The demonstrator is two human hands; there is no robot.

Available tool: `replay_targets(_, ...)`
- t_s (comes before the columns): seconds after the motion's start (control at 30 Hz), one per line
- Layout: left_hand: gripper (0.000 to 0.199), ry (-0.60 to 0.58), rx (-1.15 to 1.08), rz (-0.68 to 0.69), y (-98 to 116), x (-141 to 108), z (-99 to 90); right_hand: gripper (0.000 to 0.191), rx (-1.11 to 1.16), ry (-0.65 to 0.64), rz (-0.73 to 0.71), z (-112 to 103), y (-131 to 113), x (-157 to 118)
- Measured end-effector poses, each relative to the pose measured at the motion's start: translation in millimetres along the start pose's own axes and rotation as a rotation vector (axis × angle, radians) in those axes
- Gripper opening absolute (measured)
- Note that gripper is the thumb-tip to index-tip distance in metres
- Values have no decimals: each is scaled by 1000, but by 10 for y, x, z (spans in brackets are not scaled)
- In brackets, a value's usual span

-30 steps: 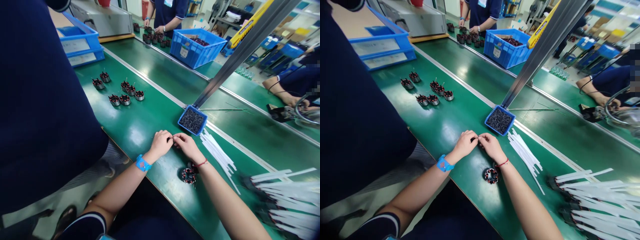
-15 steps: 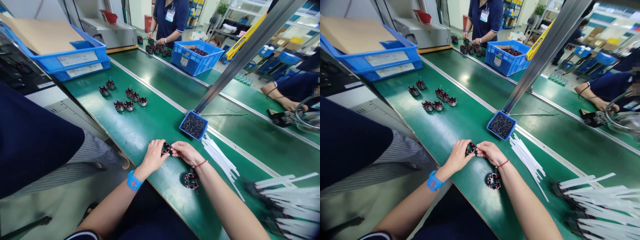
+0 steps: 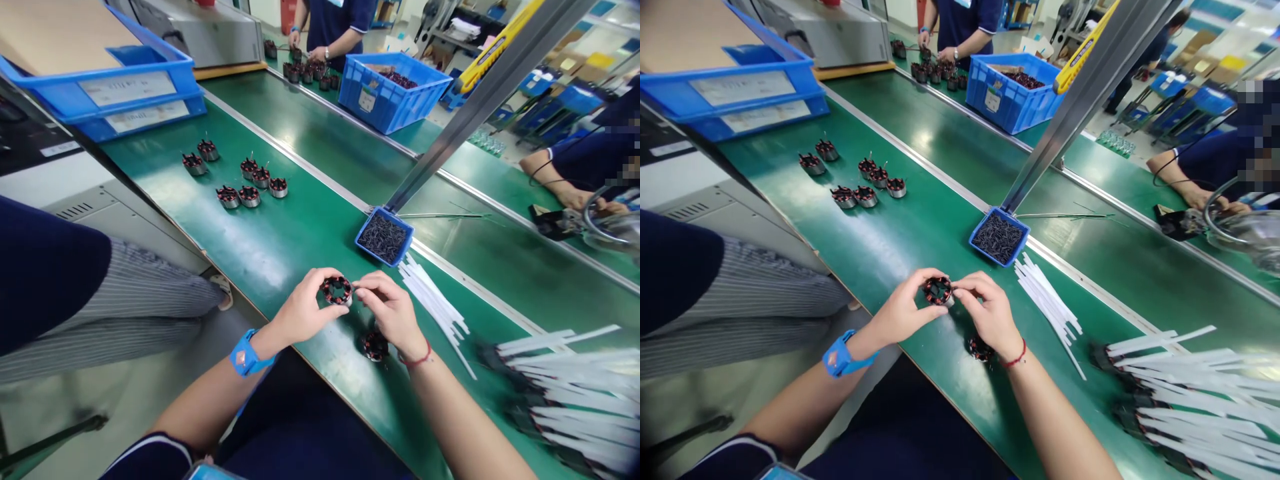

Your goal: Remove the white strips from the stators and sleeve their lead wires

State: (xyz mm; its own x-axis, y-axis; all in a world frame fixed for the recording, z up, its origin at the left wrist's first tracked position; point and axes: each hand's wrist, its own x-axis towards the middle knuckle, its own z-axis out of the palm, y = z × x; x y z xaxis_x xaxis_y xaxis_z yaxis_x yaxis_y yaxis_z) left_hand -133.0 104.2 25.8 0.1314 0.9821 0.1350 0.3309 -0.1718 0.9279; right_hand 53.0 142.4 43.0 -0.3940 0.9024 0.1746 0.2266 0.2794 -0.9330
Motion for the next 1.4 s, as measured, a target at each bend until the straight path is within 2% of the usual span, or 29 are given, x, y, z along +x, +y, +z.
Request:
replay_targets(0.07,50,-51,8,50,93,-16,-18,28,160,-20,79,-54,-19,-7)
replay_targets(0.13,51,-91,30,101,168,-27,-32,37,267,-118,133,-105,-44,-3)
replay_targets(0.2,51,-114,65,139,225,-30,-47,34,323,-237,166,-146,-76,-2)
replay_targets(0.27,48,-144,92,155,264,-26,-60,34,376,-300,202,-173,-102,-11)
replay_targets(0.43,44,-184,177,164,296,-34,-26,36,377,-303,231,-125,-95,-73)
replay_targets(0.6,44,-81,279,164,197,-24,115,29,114,-130,179,-14,-32,-138)
replay_targets(0.67,44,-79,275,141,105,6,193,29,43,-169,203,-72,6,-111)
replay_targets(0.73,43,-100,271,111,2,28,294,29,-52,-233,218,-207,57,-19)
replay_targets(0.77,41,-118,276,102,-43,31,354,30,-129,-221,208,-289,90,56)
replay_targets(0.83,37,-170,290,102,-104,12,488,29,-357,-93,160,-444,178,257)
replay_targets(0.9,36,-228,280,128,-122,-17,601,27,-683,31,116,-542,291,500)
replay_targets(0.97,42,-253,245,169,-124,-7,635,27,-1004,39,108,-566,411,735)
replay_targets(1.03,49,-203,253,199,-155,92,524,26,-1184,-5,120,-537,518,916)
replay_targets(1.1,44,-38,362,164,-250,289,239,24,-1214,-17,130,-494,596,1020)
replay_targets(1.2,29,348,581,-42,-509,683,-422,23,-1200,17,122,-465,660,1059)
replay_targets(1.27,34,510,643,-140,-707,925,-875,24,-1174,49,107,-477,677,1045)
replay_targets(1.3,35,597,754,-209,-794,1022,-1066,24,-1156,67,100,-489,678,1034)
replay_targets(1.33,35,621,866,-249,-866,1100,-1223,24,-1143,82,93,-501,674,1022)
replay_targets(1.4,26,565,1025,-271,-955,1193,-1419,25,-1077,127,68,-517,648,998)
